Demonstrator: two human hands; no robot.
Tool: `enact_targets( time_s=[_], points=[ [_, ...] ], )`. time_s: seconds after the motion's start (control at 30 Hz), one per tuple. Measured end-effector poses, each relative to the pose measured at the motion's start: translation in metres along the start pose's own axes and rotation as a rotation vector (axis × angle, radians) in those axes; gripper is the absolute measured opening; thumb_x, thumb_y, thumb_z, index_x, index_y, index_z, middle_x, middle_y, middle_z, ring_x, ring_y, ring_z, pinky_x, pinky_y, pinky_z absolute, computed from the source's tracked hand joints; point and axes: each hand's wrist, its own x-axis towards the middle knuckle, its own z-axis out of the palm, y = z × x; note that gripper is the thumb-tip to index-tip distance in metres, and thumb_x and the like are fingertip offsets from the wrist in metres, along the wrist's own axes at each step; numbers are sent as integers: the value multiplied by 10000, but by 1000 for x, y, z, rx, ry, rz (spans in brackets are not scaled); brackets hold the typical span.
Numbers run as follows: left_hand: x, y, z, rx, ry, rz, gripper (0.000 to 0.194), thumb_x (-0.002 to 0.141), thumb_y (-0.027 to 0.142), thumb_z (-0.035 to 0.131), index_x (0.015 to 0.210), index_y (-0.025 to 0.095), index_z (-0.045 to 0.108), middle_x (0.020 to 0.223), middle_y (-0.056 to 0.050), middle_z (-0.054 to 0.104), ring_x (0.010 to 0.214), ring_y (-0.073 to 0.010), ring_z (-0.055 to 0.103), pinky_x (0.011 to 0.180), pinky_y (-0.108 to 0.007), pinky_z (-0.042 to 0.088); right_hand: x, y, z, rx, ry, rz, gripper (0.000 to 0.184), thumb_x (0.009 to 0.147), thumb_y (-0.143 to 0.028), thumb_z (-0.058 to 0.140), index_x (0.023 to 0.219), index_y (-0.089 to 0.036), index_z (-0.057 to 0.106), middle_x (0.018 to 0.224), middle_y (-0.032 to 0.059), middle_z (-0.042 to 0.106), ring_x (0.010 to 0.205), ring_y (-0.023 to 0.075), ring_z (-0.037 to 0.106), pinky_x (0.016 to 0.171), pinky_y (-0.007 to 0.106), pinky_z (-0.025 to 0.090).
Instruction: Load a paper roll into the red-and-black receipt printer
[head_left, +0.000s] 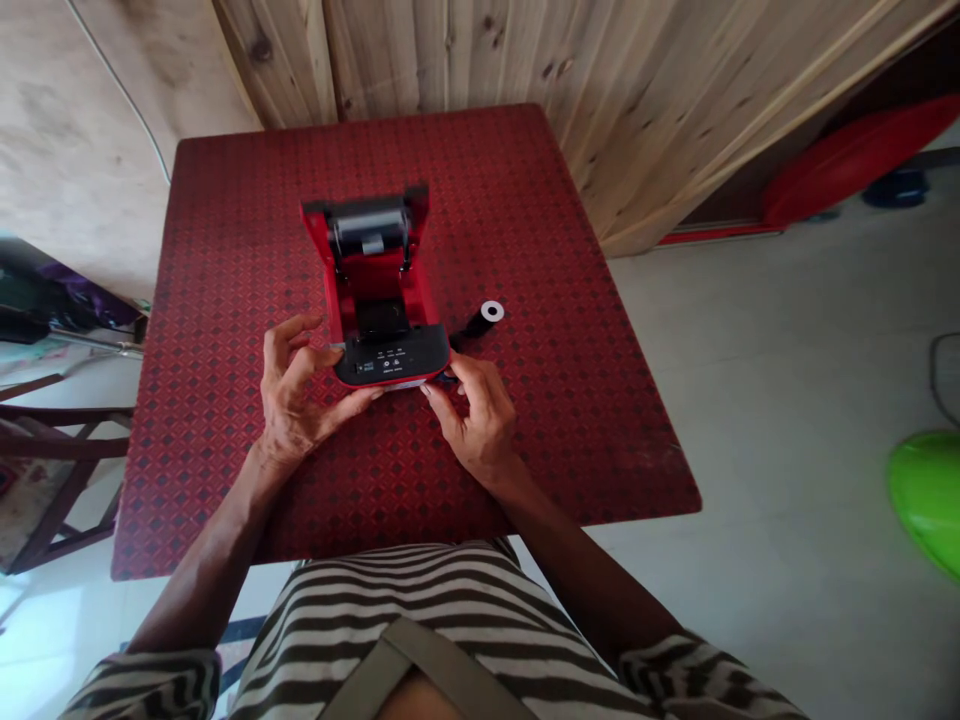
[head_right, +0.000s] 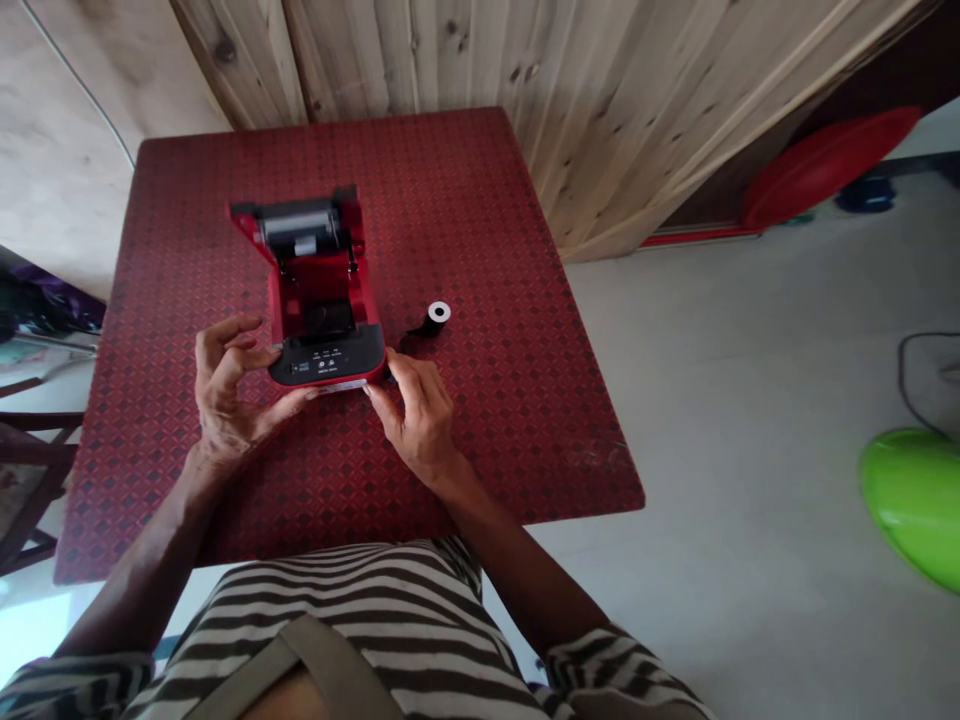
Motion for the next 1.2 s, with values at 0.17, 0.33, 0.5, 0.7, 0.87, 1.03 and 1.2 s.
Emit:
enact_targets(
  time_s=[0.17, 0.33, 0.5, 0.7, 0.87, 1.03, 1.2],
  points=[
    [-5, 2, 1, -3, 7, -6, 506, 804, 510, 897, 1154, 240, 651, 1312, -91, 613, 1225, -270, 653, 994, -442, 617, 4, -2, -10, 28, -10, 9, 354, 1034, -261, 638, 1388, -249, 634, 1185, 108, 777, 1056, 257, 737, 872, 423, 632],
    [-8, 3, -1, 23, 12, 31, 550, 842, 463, 874, 1275, 241, 620, 1274, -93, 644, 1176, -254, 679, 992, -431, 622, 57, -5, -35, -50, 59, -65, 241, 1052, -200, 593, 1253, -237, 722, 1106, 83, 795, 1009, 223, 729, 917, 396, 596],
    [-12, 4, 0, 49, 12, 58, 566, 883, 419, 841, 1350, 219, 591, 1279, -114, 653, 1219, -255, 668, 1041, -420, 612, 143, -15, -10, -223, -615, -227, 194, 1041, -139, 597, 1115, -172, 774, 1138, 105, 812, 1081, 239, 730, 1011, 404, 543],
    [-15, 7, 5, 59, -75, 50, 619, 936, 456, 777, 1451, 226, 521, 1340, -149, 622, 1234, -267, 649, 1038, -429, 622, 182, -35, 29, -490, -1040, -253, 232, 979, -94, 645, 1186, -97, 750, 1176, 190, 789, 1102, 301, 740, 883, 378, 537],
    [-16, 6, 5, 65, -82, 62, 577, 946, 431, 766, 1427, 207, 539, 1337, -166, 616, 1212, -275, 656, 1023, -442, 632, 182, -38, 29, -540, -1059, -297, 264, 975, -51, 575, 1172, -85, 749, 1203, 187, 774, 1096, 292, 743, 882, 370, 537],
    [-18, 2, 6, 44, -73, 60, 605, 914, 415, 810, 1428, 247, 538, 1348, -153, 607, 1200, -262, 661, 1013, -434, 636, 174, -35, 21, -516, -936, -289, 255, 975, -103, 605, 1202, -92, 720, 1218, 169, 765, 1132, 285, 727, 928, 368, 534],
    [-18, 1, 7, 22, -71, 56, 628, 896, 410, 831, 1435, 268, 541, 1354, -139, 618, 1216, -258, 662, 1021, -422, 626, 166, -33, 15, -499, -835, -276, 234, 974, -96, 593, 1144, -120, 753, 1158, 153, 785, 1121, 300, 733, 925, 392, 541]
  ],
)
